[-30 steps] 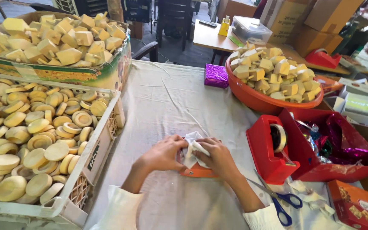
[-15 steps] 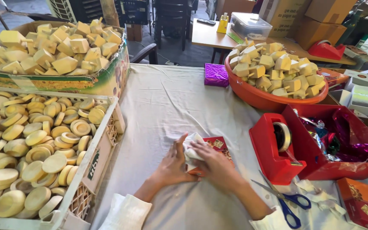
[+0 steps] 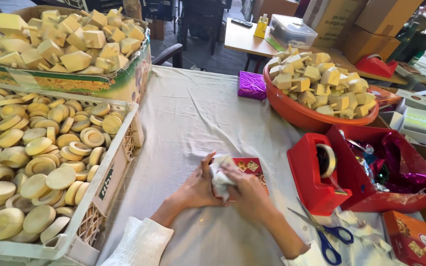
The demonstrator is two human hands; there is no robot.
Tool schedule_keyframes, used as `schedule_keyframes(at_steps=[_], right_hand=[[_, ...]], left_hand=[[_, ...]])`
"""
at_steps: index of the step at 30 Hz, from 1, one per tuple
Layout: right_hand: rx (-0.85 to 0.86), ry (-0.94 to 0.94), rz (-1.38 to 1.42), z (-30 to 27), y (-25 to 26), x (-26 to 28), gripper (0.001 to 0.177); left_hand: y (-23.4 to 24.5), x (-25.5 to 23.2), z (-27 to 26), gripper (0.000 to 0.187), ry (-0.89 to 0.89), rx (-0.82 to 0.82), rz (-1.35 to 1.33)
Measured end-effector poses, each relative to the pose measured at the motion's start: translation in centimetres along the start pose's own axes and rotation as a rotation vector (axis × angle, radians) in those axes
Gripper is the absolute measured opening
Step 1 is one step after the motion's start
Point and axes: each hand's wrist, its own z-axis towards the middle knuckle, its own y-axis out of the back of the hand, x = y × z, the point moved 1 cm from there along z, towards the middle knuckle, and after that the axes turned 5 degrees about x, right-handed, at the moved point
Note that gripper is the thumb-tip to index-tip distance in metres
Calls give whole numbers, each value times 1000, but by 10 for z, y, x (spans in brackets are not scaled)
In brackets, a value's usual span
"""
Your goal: The person packages sweets by wiping small wooden blocks with a cloth, placing them into a small white box along with wooden sticks, and then closing the box and wiping it down with a cloth.
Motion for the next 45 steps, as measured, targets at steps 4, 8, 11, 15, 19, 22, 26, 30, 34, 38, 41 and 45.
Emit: schedule_keyframes(at_steps=[4, 8, 11, 15, 19, 22, 26, 30, 34, 38, 41, 45], right_hand=[[-48, -296, -157, 5, 7, -54, 49], [-13, -454, -403, -9, -1, -15, 46], [-52, -184, -422, -14, -24, 18, 47], [-71, -1, -89, -9, -22, 12, 42], [99, -554, -297, 0, 1, -32, 32], [-210, -359, -389, -6, -6, -54, 36], [-165, -184, -473, -13, -38, -15, 43], [-29, -28, -164, -5, -35, 2, 53], [-99, -293, -102, 7, 4, -19, 54], [-217, -324, -554, 3, -21, -78, 46], [-106, -257, -531, -1, -20, -24, 54], [-27, 70, -231, -1, -30, 8, 54]], left_hand=[[3, -7, -2, 155, 101, 54, -77], [4, -10, 0, 151, 101, 66, -67], [-12, 24, 3, 141, 24, 38, 60], [-15, 31, 3, 132, -92, 0, 161], [2, -1, 2, 148, 53, 51, -25], [3, -5, 3, 153, 102, 84, -50], [-13, 35, 4, 145, 46, 53, 68], [-20, 47, 6, 133, -183, -9, 333], [2, -2, 3, 145, 5, 70, 113], [2, -6, 2, 152, 115, 79, -36], [-2, 4, 3, 154, 78, 56, -22], [-16, 34, 3, 148, -97, 9, 176]])
